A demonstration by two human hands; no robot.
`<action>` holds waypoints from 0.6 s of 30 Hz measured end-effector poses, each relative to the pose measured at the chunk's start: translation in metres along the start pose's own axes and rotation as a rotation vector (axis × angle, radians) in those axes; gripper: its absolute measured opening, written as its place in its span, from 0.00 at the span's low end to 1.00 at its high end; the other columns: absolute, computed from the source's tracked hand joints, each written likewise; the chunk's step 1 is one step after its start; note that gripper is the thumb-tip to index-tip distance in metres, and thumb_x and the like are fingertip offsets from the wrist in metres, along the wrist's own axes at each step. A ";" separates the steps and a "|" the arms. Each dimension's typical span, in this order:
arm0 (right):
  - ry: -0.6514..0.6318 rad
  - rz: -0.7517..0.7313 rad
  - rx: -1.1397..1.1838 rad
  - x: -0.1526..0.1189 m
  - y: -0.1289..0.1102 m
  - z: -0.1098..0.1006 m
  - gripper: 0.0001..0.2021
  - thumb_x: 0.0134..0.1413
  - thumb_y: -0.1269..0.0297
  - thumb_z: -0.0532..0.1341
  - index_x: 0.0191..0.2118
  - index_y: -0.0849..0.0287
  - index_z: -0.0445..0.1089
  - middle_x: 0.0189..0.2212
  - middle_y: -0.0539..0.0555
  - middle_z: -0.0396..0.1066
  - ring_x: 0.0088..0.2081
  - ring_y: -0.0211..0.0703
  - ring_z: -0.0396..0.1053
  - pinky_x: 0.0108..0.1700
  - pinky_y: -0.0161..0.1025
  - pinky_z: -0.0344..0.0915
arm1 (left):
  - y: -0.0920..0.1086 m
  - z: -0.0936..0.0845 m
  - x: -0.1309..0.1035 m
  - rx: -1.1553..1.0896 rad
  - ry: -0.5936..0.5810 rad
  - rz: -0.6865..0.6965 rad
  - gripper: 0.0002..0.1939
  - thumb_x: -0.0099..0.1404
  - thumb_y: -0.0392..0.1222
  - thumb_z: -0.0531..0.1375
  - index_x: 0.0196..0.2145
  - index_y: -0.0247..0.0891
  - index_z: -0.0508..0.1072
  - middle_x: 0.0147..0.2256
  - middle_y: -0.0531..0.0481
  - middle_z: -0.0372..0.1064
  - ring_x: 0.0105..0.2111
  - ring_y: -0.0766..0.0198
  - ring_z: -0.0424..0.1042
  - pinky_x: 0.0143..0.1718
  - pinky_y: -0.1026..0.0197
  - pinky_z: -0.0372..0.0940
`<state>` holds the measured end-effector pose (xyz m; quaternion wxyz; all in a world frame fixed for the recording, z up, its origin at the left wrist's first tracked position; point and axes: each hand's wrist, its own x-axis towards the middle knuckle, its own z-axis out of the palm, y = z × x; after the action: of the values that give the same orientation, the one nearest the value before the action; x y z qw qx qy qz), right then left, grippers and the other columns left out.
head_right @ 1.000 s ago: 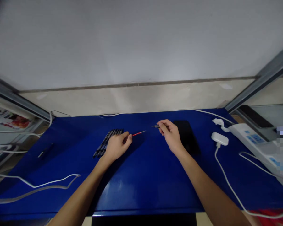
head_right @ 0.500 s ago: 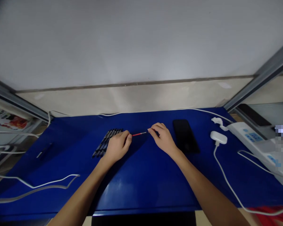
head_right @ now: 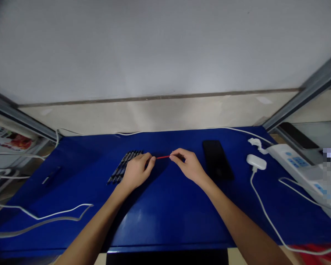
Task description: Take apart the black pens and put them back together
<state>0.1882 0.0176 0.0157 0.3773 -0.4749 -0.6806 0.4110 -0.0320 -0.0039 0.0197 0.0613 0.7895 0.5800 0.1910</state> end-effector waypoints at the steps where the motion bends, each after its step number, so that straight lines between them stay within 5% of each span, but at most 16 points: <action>1: 0.014 0.006 0.013 0.001 0.001 -0.002 0.09 0.59 0.56 0.61 0.36 0.54 0.74 0.33 0.51 0.75 0.33 0.42 0.71 0.38 0.40 0.65 | -0.002 0.000 0.001 -0.010 0.003 -0.030 0.18 0.73 0.50 0.45 0.30 0.39 0.65 0.26 0.52 0.67 0.27 0.64 0.66 0.29 0.62 0.52; 10: -0.020 0.065 -0.001 -0.002 -0.003 -0.006 0.20 0.64 0.52 0.55 0.26 0.57 0.71 0.21 0.50 0.68 0.26 0.40 0.67 0.31 0.38 0.62 | -0.004 -0.001 0.003 -0.131 0.013 -0.101 0.22 0.72 0.52 0.46 0.24 0.39 0.60 0.20 0.55 0.60 0.20 0.68 0.60 0.26 0.63 0.46; 18: -0.013 0.028 0.003 -0.001 -0.006 -0.008 0.11 0.59 0.54 0.61 0.34 0.55 0.75 0.29 0.51 0.75 0.31 0.42 0.70 0.36 0.39 0.64 | -0.007 0.001 0.003 -0.137 0.020 -0.114 0.22 0.72 0.52 0.46 0.23 0.39 0.59 0.19 0.55 0.60 0.20 0.68 0.59 0.26 0.63 0.46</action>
<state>0.1937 0.0171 0.0245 0.3676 -0.4812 -0.6757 0.4205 -0.0369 0.0017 0.0174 0.1203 0.7471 0.6103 0.2342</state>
